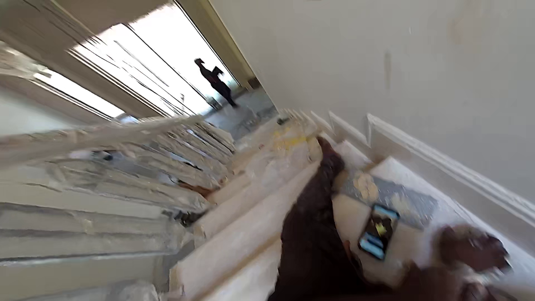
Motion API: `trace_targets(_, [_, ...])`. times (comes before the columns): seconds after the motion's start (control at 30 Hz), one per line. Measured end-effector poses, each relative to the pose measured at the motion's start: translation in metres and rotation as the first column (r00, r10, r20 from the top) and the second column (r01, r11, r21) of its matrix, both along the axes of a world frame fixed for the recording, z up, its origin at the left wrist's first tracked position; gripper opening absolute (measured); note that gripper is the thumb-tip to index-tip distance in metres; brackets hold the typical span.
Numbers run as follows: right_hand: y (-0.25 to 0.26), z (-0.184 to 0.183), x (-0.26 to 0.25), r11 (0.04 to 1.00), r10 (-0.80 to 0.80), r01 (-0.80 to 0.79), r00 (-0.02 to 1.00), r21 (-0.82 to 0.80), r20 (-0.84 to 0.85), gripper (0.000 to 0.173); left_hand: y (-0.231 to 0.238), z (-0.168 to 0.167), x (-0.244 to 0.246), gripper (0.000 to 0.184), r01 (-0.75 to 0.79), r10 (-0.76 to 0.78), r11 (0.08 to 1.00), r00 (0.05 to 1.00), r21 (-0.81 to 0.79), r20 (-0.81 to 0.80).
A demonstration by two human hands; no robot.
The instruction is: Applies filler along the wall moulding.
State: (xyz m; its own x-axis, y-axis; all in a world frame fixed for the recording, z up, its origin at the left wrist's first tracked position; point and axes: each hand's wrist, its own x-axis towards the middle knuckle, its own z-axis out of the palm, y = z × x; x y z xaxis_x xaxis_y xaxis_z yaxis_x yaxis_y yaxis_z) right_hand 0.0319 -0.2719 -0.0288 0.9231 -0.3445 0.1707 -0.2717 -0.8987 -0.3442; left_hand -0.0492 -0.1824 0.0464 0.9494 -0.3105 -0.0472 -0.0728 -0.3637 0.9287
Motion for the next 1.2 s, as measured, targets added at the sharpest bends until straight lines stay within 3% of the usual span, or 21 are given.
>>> trace_targets(0.03, [-0.02, -0.035, -0.005, 0.988, 0.013, 0.007, 0.991, -0.156, 0.131, 0.07, 0.007, 0.006, -0.015, 0.035, 0.054, -0.054, 0.999, 0.997, 0.006, -0.054])
trace_targets(0.1, [-0.029, -0.012, -0.011, 1.0, -0.008, 0.007, 0.954, -0.004, -0.299, 0.082, 0.019, 0.005, -0.036, 0.036, 0.104, -0.104, 0.995, 0.988, -0.009, -0.117])
trace_targets(0.17, [-0.028, -0.026, 0.003, 0.995, -0.076, 0.091, 0.958, 0.042, -0.277, 0.084, 0.033, -0.005, -0.041, 0.037, 0.083, -0.069, 0.995, 0.974, 0.057, -0.217])
trace_targets(0.27, [-0.03, -0.027, 0.005, 0.993, -0.073, 0.097, 0.959, 0.073, -0.275, 0.08, 0.043, -0.022, -0.042, 0.039, 0.009, 0.044, 0.991, 0.917, 0.131, -0.396])
trace_targets(0.4, [-0.042, 0.003, 0.001, 0.944, -0.017, 0.082, 0.979, 0.319, -0.202, 0.056, 0.043, -0.035, -0.032, 0.038, -0.139, 0.139, 0.99, 0.888, 0.032, -0.438])
trace_targets(0.47, [-0.048, 0.026, -0.008, 0.838, 0.132, -0.066, 0.988, 0.542, -0.084, 0.046, 0.044, -0.038, -0.024, 0.038, -0.16, 0.131, 0.987, 0.884, -0.026, -0.449])
trace_targets(0.53, [-0.055, 0.042, -0.028, 0.649, 0.307, -0.174, 0.951, 0.74, -0.046, 0.049, 0.044, -0.039, -0.02, 0.038, -0.124, 0.077, 0.99, 0.88, -0.071, -0.468])
trace_targets(0.57, [-0.058, 0.048, -0.042, 0.576, 0.381, -0.202, 0.923, 0.792, -0.042, 0.05, 0.043, -0.039, -0.019, 0.038, -0.094, 0.04, 0.991, 0.882, -0.093, -0.469])
trace_targets(0.63, [-0.062, 0.052, -0.067, 0.522, 0.475, -0.255, 0.88, 0.814, -0.029, 0.045, 0.04, -0.039, -0.016, 0.036, -0.021, -0.045, 0.991, 0.882, -0.134, -0.469])
trace_targets(0.73, [-0.061, 0.047, -0.081, 0.599, 0.473, -0.292, 0.88, 0.746, -0.035, 0.023, 0.033, -0.04, -0.017, 0.035, 0.018, -0.107, 0.981, 0.88, -0.192, -0.462])
trace_targets(0.8, [-0.059, 0.043, -0.074, 0.631, 0.489, -0.296, 0.869, 0.717, -0.071, 0.022, 0.032, -0.041, -0.017, 0.034, -0.01, -0.093, 0.977, 0.879, -0.215, -0.467])
trace_targets(1.1, [-0.056, 0.042, -0.055, 0.523, 0.505, -0.266, 0.862, 0.81, -0.043, 0.02, 0.03, -0.04, -0.017, 0.034, -0.172, 0.101, 0.973, 0.917, -0.156, -0.385])
trace_targets(1.2, [-0.071, 0.042, -0.061, 0.668, 0.467, -0.244, 0.873, 0.703, -0.141, 0.026, 0.034, -0.031, -0.012, 0.031, -0.382, 0.251, 0.889, 0.868, -0.254, -0.428])
